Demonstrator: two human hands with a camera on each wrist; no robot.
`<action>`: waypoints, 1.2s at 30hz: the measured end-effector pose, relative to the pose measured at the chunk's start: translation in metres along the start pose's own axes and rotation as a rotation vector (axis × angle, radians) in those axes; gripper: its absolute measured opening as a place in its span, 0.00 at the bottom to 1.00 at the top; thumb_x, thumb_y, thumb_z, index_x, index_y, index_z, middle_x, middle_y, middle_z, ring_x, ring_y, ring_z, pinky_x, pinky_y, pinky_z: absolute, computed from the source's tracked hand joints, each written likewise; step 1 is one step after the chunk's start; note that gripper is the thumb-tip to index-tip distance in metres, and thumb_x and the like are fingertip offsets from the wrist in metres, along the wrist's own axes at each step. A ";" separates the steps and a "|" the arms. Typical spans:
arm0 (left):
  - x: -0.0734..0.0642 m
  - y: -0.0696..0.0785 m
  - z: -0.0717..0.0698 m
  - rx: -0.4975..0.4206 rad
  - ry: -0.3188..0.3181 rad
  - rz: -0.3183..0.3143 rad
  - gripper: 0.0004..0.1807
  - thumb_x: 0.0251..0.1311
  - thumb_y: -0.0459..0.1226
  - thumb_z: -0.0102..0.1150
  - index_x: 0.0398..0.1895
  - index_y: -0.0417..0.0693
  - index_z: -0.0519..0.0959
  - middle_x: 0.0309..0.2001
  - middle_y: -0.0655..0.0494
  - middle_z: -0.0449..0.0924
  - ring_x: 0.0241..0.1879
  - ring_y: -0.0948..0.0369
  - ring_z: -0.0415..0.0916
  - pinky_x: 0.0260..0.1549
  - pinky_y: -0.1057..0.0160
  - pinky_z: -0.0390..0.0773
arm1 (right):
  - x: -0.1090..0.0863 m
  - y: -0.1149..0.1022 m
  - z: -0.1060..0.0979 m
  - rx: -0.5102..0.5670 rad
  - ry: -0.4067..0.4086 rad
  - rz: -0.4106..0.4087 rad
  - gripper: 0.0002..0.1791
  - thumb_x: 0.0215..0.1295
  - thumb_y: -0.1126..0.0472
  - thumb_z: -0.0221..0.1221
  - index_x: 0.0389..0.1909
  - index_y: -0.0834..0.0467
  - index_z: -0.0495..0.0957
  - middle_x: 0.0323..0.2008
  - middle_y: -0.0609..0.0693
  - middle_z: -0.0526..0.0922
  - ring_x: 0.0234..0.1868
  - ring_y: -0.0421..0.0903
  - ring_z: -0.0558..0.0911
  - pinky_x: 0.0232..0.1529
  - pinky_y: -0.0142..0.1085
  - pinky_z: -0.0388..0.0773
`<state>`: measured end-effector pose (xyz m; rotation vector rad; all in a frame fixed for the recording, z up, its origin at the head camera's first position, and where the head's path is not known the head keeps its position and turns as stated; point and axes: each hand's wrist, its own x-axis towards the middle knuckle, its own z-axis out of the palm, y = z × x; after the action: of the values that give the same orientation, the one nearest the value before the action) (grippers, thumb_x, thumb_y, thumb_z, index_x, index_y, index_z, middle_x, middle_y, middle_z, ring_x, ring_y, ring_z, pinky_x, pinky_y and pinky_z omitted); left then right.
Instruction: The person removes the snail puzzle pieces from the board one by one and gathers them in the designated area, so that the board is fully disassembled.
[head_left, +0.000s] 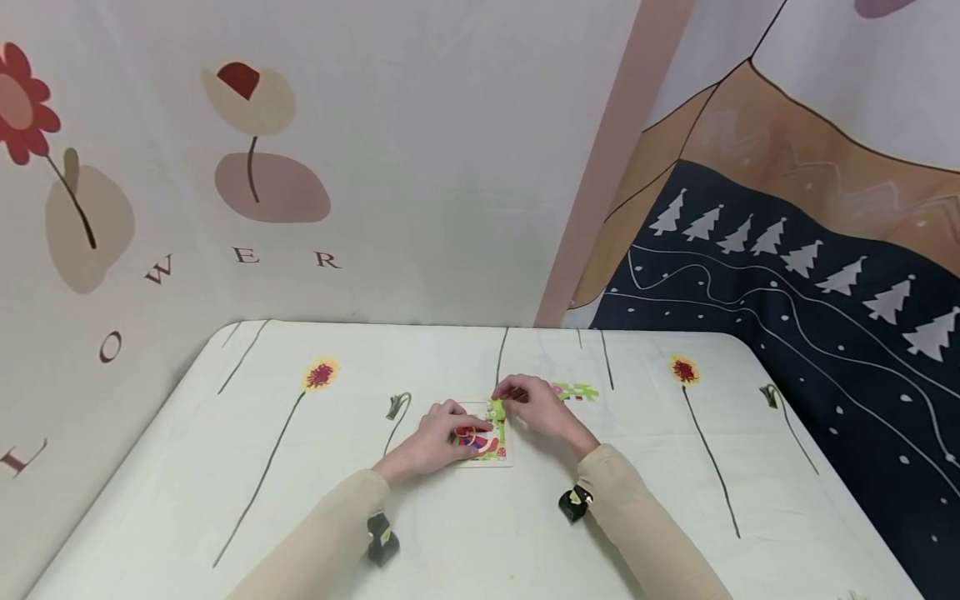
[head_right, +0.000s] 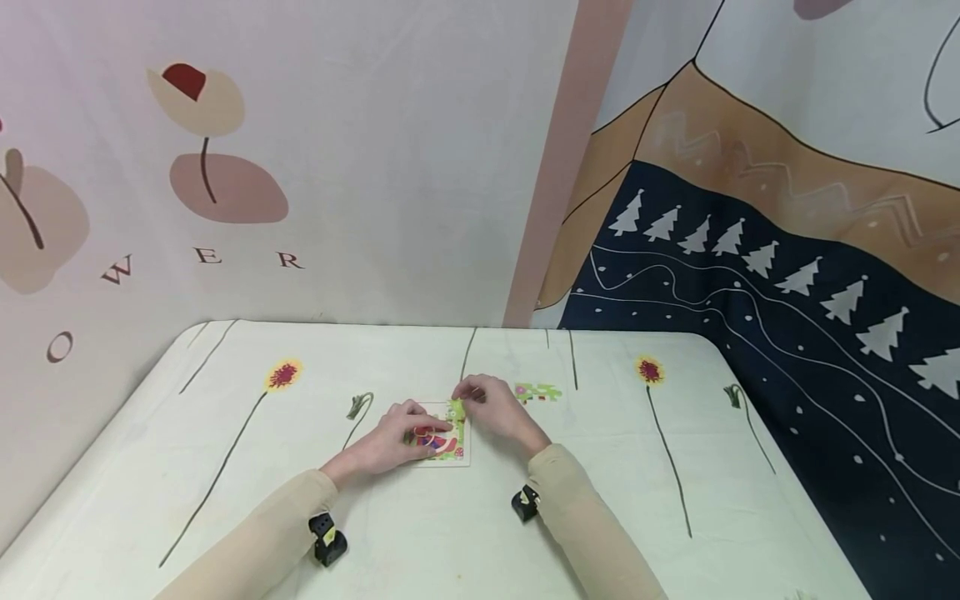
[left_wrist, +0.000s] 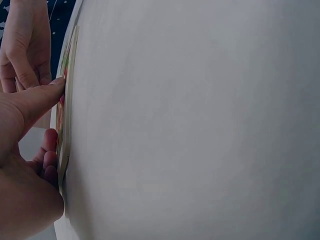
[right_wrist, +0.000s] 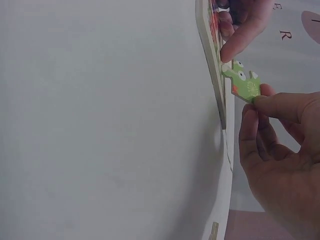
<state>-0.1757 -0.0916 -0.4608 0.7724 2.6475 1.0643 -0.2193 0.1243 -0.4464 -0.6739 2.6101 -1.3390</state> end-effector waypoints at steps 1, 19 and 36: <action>0.000 0.000 0.000 -0.003 -0.002 0.000 0.19 0.54 0.37 0.68 0.52 0.53 0.83 0.43 0.56 0.67 0.42 0.57 0.60 0.42 0.53 0.59 | 0.000 0.000 -0.001 0.004 -0.002 0.003 0.10 0.61 0.74 0.57 0.38 0.60 0.82 0.37 0.48 0.82 0.40 0.45 0.79 0.46 0.39 0.74; 0.001 -0.001 0.000 -0.013 0.000 0.013 0.19 0.54 0.36 0.68 0.51 0.53 0.83 0.41 0.57 0.67 0.41 0.57 0.60 0.41 0.54 0.59 | -0.002 0.001 -0.021 0.110 0.006 -0.008 0.09 0.64 0.73 0.57 0.42 0.64 0.82 0.40 0.55 0.83 0.40 0.48 0.80 0.44 0.38 0.74; 0.001 -0.001 0.001 -0.026 -0.003 0.020 0.19 0.54 0.37 0.69 0.51 0.52 0.83 0.43 0.55 0.67 0.43 0.56 0.60 0.41 0.53 0.59 | -0.025 -0.016 -0.049 0.115 0.071 0.038 0.08 0.62 0.77 0.56 0.41 0.74 0.78 0.40 0.67 0.81 0.39 0.60 0.79 0.40 0.36 0.73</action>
<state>-0.1768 -0.0915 -0.4620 0.7971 2.6235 1.0988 -0.2070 0.1636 -0.4068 -0.5672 2.5616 -1.5145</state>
